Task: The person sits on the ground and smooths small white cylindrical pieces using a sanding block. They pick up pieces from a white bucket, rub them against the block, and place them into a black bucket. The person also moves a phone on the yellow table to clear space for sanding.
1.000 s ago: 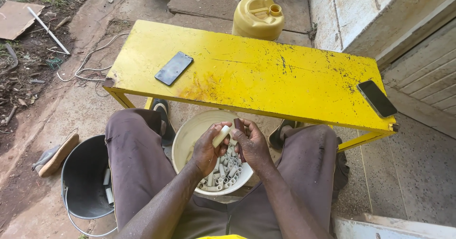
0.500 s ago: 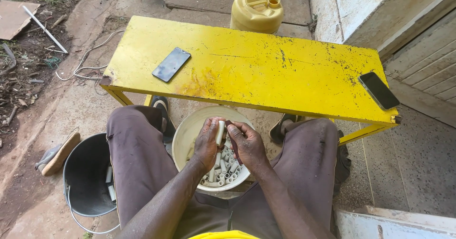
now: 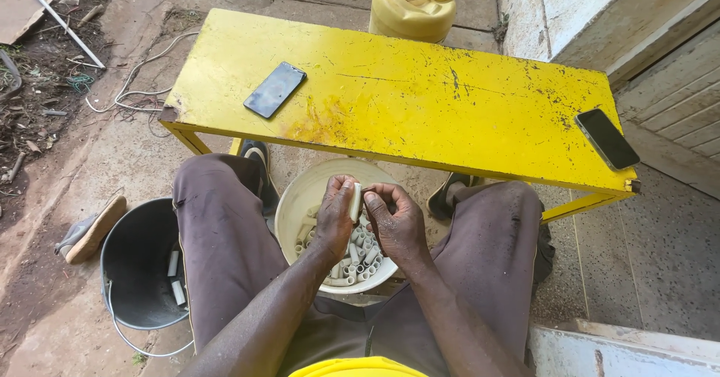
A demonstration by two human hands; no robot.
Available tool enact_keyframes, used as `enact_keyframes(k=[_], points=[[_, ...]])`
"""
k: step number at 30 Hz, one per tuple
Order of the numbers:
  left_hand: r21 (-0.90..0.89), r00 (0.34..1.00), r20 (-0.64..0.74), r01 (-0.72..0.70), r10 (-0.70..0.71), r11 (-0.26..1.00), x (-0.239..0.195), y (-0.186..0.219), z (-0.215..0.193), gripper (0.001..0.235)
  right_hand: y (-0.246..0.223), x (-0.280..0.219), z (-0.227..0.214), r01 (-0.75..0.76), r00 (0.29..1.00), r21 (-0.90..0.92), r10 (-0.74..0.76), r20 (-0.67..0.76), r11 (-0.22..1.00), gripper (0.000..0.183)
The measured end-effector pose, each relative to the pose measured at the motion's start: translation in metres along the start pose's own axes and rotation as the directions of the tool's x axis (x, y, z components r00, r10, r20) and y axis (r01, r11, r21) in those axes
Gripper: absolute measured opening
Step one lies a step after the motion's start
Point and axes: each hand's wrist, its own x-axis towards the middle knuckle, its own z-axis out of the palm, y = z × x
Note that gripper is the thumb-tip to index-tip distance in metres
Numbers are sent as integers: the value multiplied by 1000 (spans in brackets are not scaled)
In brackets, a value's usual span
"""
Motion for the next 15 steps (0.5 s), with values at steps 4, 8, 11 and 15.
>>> enact_keyframes(k=[4,8,11,15], points=[[42,997,14,-78,78,996,23,-33,-16,17,-8,-7,4,-11,1000,62,12,-28,998,26],[-16,997,7,-74,74,997,17,-22,-7,15,-6,-4,1,-33,999,147,33,3,989,45],[-39,997,3,-74,74,996,16,-22,-3,14,-7,-5,1,-96,995,196,101,-12,976,29],[-59,998,-7,-66,65,996,17,-24,-3,18,-12,-8,5,-136,988,207,148,-42,969,23]])
